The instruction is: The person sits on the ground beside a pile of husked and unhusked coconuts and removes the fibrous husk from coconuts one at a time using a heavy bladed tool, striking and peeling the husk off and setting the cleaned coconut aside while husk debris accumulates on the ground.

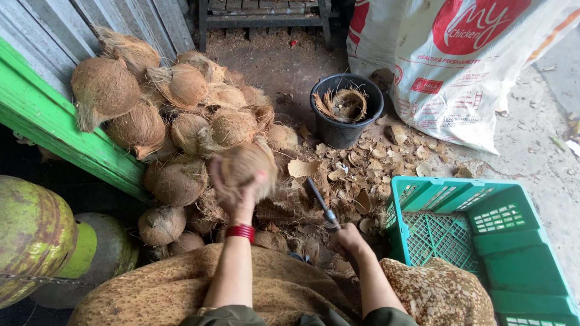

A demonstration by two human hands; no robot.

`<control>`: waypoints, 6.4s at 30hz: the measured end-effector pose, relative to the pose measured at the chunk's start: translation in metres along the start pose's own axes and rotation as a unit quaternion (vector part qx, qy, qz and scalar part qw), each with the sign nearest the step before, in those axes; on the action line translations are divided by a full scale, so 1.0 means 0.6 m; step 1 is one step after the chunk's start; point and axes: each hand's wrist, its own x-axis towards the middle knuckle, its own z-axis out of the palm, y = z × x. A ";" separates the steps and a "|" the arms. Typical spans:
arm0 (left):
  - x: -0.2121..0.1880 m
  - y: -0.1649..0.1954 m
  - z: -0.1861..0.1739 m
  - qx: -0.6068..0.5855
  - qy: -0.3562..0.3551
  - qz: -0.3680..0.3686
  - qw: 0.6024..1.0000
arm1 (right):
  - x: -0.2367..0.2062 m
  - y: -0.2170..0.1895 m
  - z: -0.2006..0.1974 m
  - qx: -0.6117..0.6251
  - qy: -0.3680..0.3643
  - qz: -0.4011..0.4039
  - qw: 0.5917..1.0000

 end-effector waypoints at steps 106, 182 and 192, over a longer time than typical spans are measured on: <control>0.027 -0.066 0.013 0.425 -0.353 -0.067 0.831 | -0.026 -0.050 0.119 0.121 -0.049 -0.178 0.975; 0.009 -0.074 0.064 0.426 -0.344 -0.017 0.837 | -0.045 -0.095 0.084 -0.045 0.052 -0.255 0.964; 0.012 -0.077 0.049 0.418 -0.364 0.017 0.832 | 0.060 -0.067 0.042 -0.099 0.131 -0.202 0.965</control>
